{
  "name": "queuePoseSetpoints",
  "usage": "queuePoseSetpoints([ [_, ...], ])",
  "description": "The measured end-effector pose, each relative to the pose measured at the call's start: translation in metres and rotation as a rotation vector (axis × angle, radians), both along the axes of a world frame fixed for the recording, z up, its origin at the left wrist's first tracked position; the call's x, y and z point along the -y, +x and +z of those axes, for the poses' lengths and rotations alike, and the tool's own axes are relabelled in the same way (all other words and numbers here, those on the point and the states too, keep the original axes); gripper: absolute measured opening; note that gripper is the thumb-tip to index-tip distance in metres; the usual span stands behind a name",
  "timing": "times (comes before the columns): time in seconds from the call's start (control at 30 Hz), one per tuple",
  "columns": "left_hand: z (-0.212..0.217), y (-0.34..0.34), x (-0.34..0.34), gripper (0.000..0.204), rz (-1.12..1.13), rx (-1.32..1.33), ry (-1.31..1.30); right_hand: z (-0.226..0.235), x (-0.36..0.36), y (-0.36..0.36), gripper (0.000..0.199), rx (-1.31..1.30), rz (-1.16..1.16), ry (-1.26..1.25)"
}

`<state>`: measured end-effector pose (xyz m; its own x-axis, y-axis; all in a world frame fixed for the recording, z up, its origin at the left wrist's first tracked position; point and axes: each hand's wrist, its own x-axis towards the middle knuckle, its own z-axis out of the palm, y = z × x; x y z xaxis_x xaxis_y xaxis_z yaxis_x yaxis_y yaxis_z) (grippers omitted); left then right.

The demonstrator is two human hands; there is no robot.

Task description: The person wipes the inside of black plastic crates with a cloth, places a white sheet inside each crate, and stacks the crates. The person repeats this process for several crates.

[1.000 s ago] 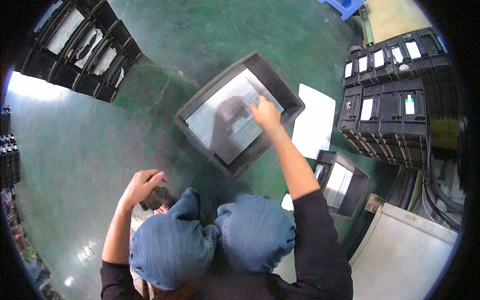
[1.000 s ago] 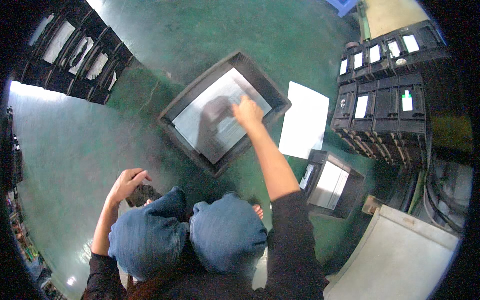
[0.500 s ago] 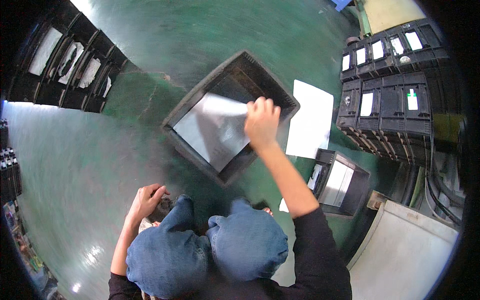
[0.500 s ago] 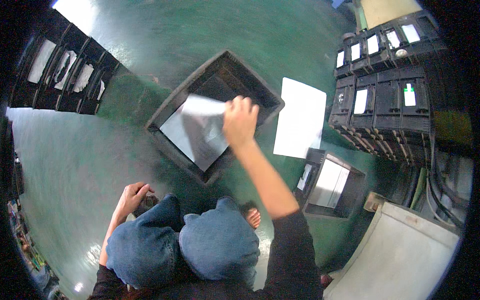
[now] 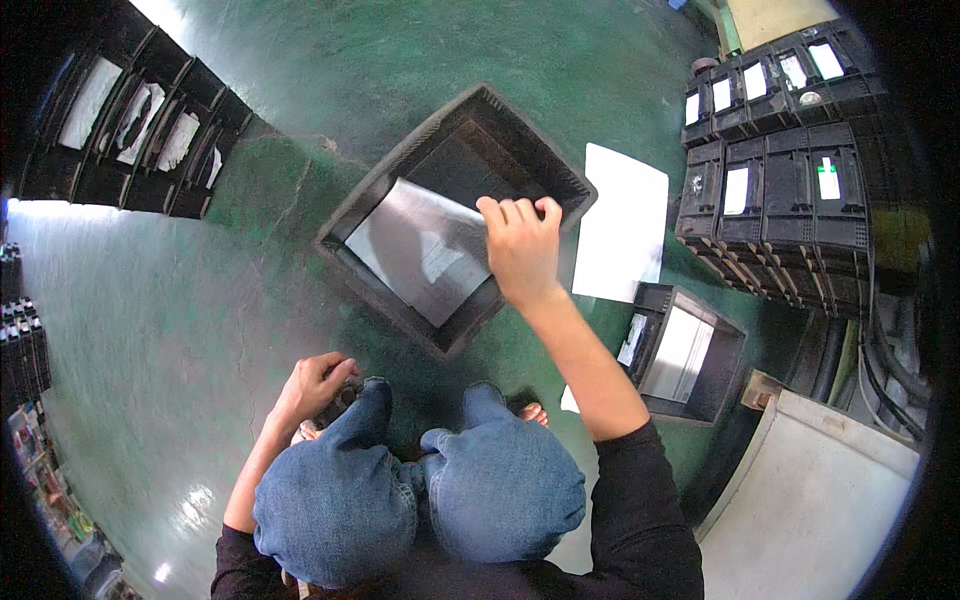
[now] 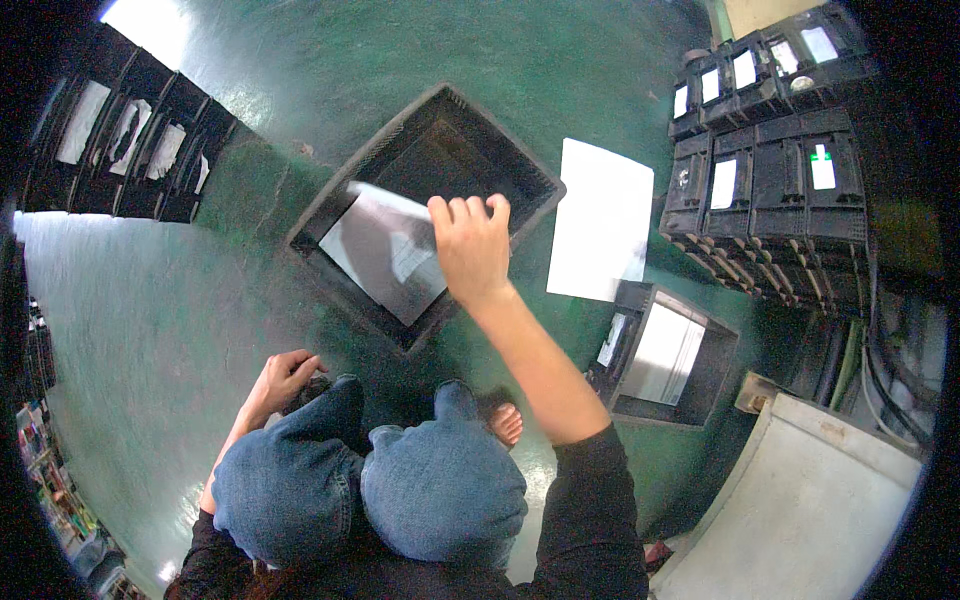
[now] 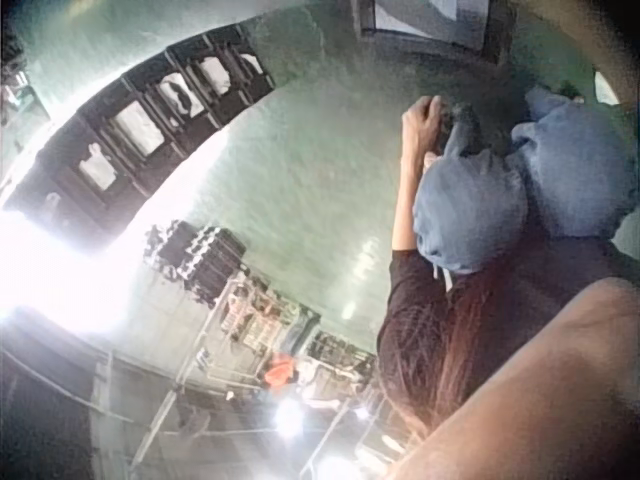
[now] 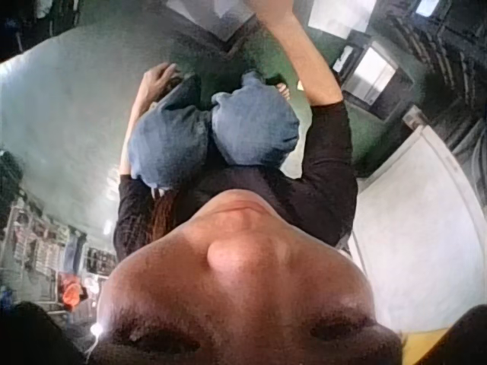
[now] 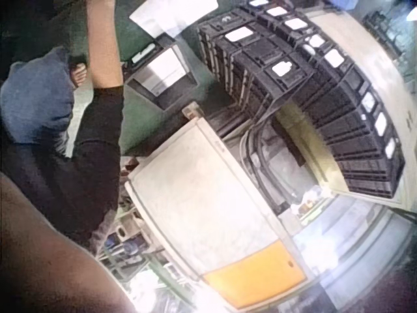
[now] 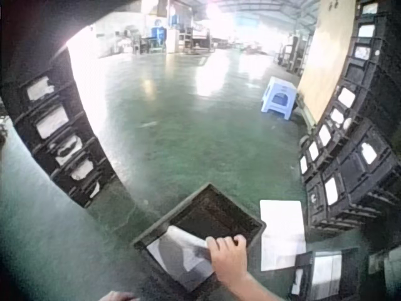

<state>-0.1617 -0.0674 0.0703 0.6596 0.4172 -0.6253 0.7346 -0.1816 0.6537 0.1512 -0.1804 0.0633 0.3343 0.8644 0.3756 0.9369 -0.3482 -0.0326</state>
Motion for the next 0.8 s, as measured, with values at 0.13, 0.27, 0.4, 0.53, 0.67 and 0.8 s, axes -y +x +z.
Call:
queuePoseSetpoints([
  [0.13, 0.0, -0.003, 0.006, 0.033, -0.019, -0.033, -0.025, -0.021, -0.01, 0.027, 0.011, -0.182, 0.016, -0.077],
  [0.27, -0.004, -0.009, 0.007, 0.033, -0.039, -0.009, -0.012, -0.007, -0.016, 0.067, 0.017, -0.423, -0.233, 0.01],
  [0.4, -0.006, -0.018, 0.002, 0.033, -0.011, 0.025, 0.033, 0.074, 0.003, 0.119, 0.022, -0.537, -0.272, 0.058],
  [0.53, -0.005, -0.013, 0.002, 0.033, -0.027, 0.033, 0.035, 0.118, 0.023, 0.149, 0.025, -0.784, -0.225, 0.08],
  [0.67, 0.0, -0.004, 0.008, 0.032, -0.041, 0.031, 0.013, 0.119, 0.035, 0.171, 0.028, -0.728, -0.243, 0.088],
  [0.8, 0.007, -0.01, 0.005, 0.032, -0.017, 0.047, 0.04, 0.112, 0.088, 0.206, 0.035, -0.911, -0.424, 0.42],
])
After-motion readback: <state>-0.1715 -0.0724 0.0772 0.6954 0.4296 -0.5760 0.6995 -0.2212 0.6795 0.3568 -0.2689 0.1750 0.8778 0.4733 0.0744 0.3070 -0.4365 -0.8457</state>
